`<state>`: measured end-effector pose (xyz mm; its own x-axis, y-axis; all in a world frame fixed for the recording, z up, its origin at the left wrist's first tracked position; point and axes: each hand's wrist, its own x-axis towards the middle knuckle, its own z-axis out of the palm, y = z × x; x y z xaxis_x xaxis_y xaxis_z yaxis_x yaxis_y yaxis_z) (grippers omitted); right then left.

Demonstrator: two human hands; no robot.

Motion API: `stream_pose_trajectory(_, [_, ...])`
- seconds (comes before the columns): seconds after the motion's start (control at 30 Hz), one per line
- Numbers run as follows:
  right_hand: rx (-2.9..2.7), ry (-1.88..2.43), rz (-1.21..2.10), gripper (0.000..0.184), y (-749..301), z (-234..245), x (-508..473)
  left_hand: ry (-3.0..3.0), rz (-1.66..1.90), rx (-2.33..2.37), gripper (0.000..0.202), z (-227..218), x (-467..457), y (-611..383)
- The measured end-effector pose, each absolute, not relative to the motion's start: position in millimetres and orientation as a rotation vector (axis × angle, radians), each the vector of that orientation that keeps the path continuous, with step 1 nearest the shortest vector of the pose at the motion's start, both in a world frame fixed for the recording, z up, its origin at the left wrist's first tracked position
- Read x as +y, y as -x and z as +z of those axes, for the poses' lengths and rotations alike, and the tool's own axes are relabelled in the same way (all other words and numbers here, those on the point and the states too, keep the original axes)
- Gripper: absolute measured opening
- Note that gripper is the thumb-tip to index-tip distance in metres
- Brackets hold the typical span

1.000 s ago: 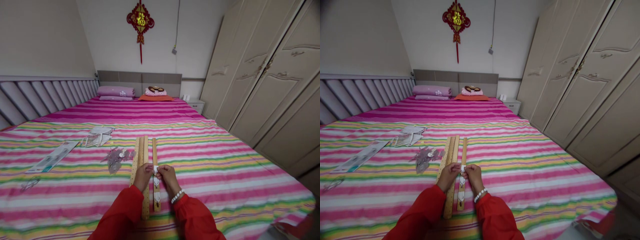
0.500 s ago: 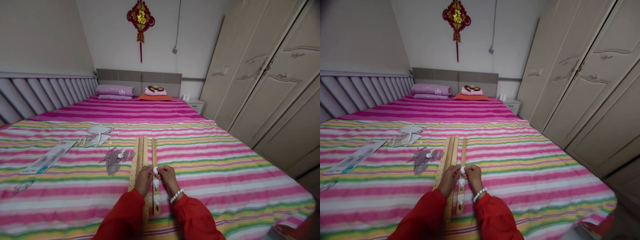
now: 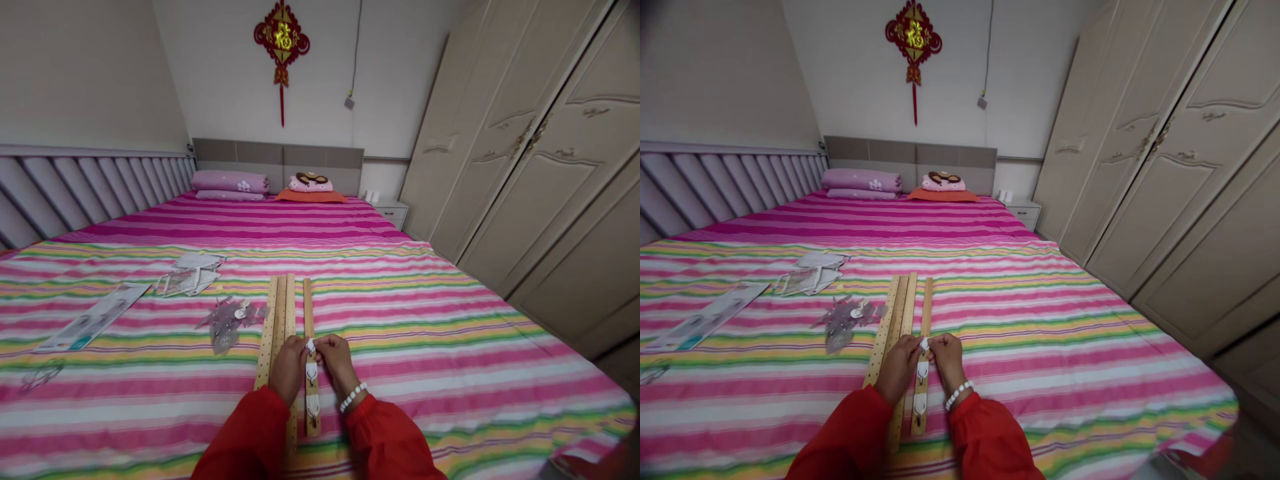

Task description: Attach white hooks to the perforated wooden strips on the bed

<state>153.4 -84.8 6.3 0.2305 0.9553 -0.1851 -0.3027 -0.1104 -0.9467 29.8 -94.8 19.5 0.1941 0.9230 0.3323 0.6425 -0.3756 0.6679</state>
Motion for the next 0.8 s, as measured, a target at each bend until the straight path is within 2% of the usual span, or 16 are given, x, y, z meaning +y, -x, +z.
stream_pose_trajectory(0.17, [-0.733, 1.254, 1.262, 0.018, -153.9, 6.9, -84.0, -2.190, 0.876, 1.540, 0.034, 25.8, -99.7, -32.7])
stream_pose_trajectory(0.27, [-0.752, 1.293, 1.241, 0.020, -154.0, 7.8, -83.1, -2.302, 0.785, 1.648, 0.029, 30.8, -102.6, -33.2])
stream_pose_trajectory(0.4, [-0.753, 1.327, 1.245, 0.023, -153.2, 8.8, -80.7, -2.396, 0.772, 1.690, 0.024, 31.8, -104.3, -32.8])
stream_pose_trajectory(0.8, [-0.775, 1.342, 1.268, 0.022, -154.5, 2.7, -77.6, -2.395, 0.733, 1.658, 0.028, 30.4, -103.3, -32.3])
